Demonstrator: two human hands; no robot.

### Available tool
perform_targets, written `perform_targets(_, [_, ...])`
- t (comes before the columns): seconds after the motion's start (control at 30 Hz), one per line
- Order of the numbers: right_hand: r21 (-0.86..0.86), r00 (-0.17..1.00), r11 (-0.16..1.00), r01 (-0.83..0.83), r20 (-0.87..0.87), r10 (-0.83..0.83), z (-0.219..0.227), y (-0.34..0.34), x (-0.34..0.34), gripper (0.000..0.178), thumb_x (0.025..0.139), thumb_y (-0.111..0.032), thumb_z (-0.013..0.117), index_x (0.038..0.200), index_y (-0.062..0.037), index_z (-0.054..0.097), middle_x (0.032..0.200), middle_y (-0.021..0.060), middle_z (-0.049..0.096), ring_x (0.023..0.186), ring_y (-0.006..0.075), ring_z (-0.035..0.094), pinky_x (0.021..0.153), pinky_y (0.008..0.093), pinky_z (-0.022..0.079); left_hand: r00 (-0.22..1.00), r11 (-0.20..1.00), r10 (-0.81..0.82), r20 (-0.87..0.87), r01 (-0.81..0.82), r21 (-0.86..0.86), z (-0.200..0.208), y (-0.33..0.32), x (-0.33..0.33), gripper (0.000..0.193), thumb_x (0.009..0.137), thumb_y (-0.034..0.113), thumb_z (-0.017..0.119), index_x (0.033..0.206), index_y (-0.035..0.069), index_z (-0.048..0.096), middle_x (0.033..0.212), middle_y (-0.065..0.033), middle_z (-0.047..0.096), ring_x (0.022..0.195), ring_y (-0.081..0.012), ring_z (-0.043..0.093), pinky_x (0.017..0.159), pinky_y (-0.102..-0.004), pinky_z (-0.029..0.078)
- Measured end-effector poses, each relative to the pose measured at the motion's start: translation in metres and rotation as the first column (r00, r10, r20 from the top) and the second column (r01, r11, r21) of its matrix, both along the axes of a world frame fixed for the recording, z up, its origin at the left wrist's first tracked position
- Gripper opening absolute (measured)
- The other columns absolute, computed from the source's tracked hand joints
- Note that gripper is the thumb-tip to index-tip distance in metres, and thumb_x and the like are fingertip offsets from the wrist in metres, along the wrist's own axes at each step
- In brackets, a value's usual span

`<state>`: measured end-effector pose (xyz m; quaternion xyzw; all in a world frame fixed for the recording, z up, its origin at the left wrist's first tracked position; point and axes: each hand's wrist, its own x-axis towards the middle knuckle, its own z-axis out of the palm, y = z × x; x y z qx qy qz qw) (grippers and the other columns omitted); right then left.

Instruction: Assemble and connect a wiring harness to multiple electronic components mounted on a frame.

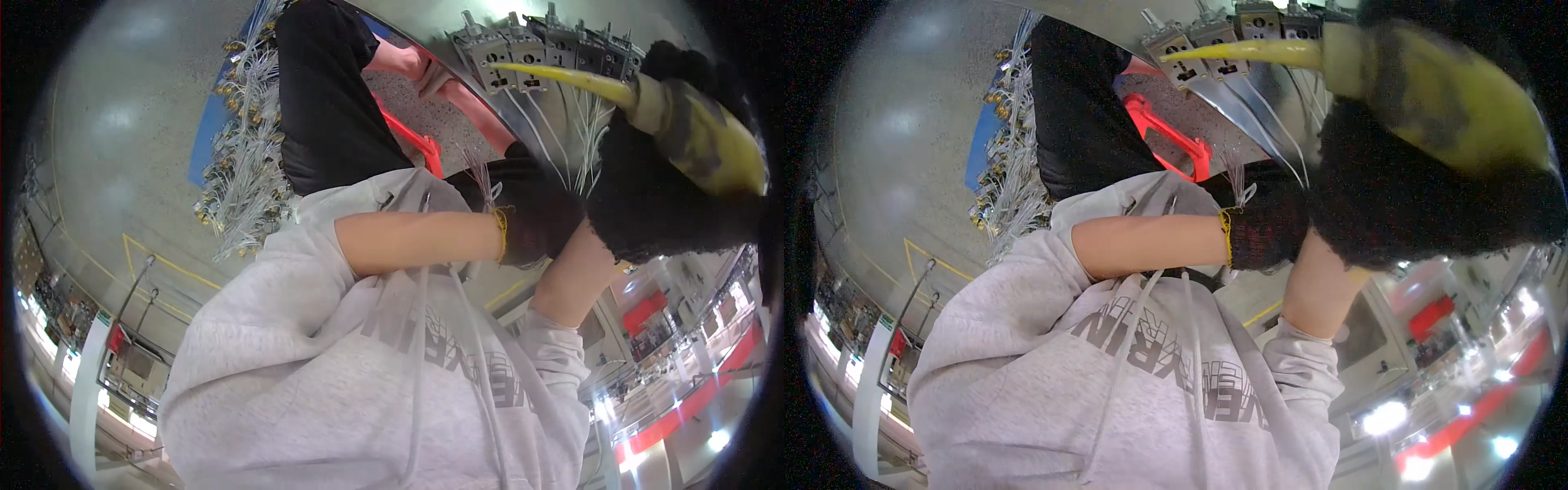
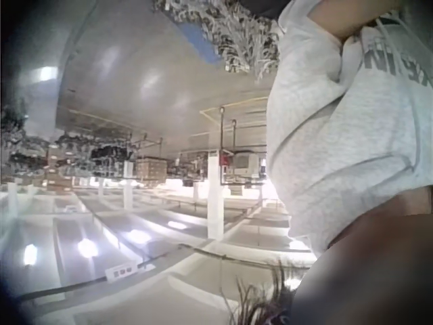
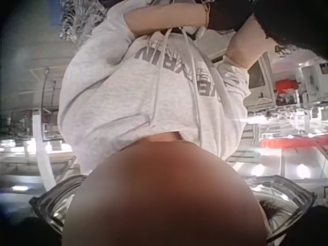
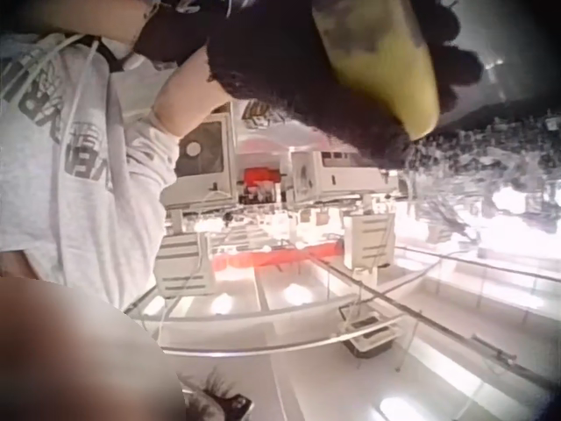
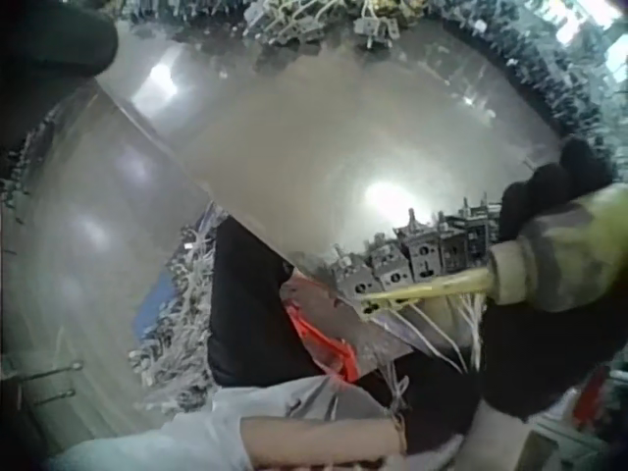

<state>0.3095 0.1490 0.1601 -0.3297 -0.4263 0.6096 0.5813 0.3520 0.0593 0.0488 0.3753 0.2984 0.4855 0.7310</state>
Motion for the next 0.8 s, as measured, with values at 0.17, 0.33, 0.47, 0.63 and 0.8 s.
perform_targets(0.17, [0.016, 0.993, 0.994, 0.104, 0.053, -0.105, -0.004, 0.001, 0.001, 0.084, 0.089, -0.070, 0.050, 0.140, -0.0045, 0.045, 0.139, 0.0209, 0.051, 0.130, 0.0378, 0.050, 0.115, 0.0553, 0.035, 0.710, 0.885, 0.101, -0.697, 0.255, 0.389, -0.008, 0.000, -0.001, 0.024, 0.087, 0.017, 0.065, 0.108, 0.004, 0.067, 0.093, -0.0127, 0.071, 0.080, -0.0235, 0.066, 0.068, -0.0408, 0.050])
perform_targets(0.33, [0.031, 0.991, 0.991, 0.133, 0.021, -0.134, -0.015, 0.007, 0.009, 0.075, 0.095, -0.066, 0.045, 0.142, -0.0068, 0.044, 0.141, 0.0189, 0.050, 0.130, 0.0356, 0.050, 0.114, 0.0535, 0.037, 0.741, 0.902, 0.107, -0.663, 0.208, 0.379, -0.012, 0.007, 0.012, 0.026, 0.088, 0.017, 0.063, 0.111, 0.004, 0.064, 0.098, -0.0125, 0.067, 0.085, -0.0234, 0.063, 0.072, -0.0403, 0.047])
perform_targets(0.47, [-0.046, 0.978, 0.981, 0.188, 0.104, -0.183, -0.011, 0.001, 0.008, 0.067, 0.098, -0.057, 0.045, 0.143, -0.0064, 0.041, 0.142, 0.0175, 0.049, 0.131, 0.0332, 0.049, 0.114, 0.0528, 0.037, 0.775, 0.913, 0.114, -0.622, 0.165, 0.373, -0.016, 0.006, 0.018, 0.027, 0.089, 0.017, 0.062, 0.113, 0.004, 0.062, 0.102, -0.0123, 0.065, 0.088, -0.0233, 0.060, 0.075, -0.0400, 0.045])
perform_targets(0.63, [0.122, 0.968, 0.985, 0.118, 0.206, -0.141, -0.019, 0.007, 0.009, 0.069, 0.091, -0.057, 0.053, 0.136, -0.0051, 0.044, 0.137, 0.0195, 0.051, 0.128, 0.0347, 0.051, 0.112, 0.0536, 0.040, 0.815, 0.924, 0.135, -0.564, 0.101, 0.368, -0.017, 0.009, 0.025, 0.029, 0.090, 0.016, 0.060, 0.117, 0.004, 0.058, 0.106, -0.0121, 0.062, 0.093, -0.0232, 0.057, 0.079, -0.0395, 0.043])
perform_targets(0.8, [0.119, 0.985, 0.985, 0.127, 0.104, -0.140, -0.026, 0.014, 0.014, 0.083, 0.078, -0.065, 0.070, 0.127, -0.0002, 0.051, 0.131, 0.0241, 0.054, 0.124, 0.0397, 0.054, 0.109, 0.0560, 0.041, 0.842, 0.936, 0.164, -0.513, 0.032, 0.351, -0.024, 0.002, 0.022, 0.031, 0.092, 0.016, 0.058, 0.120, 0.004, 0.055, 0.111, -0.0119, 0.058, 0.097, -0.0231, 0.054, 0.082, -0.0391, 0.040])
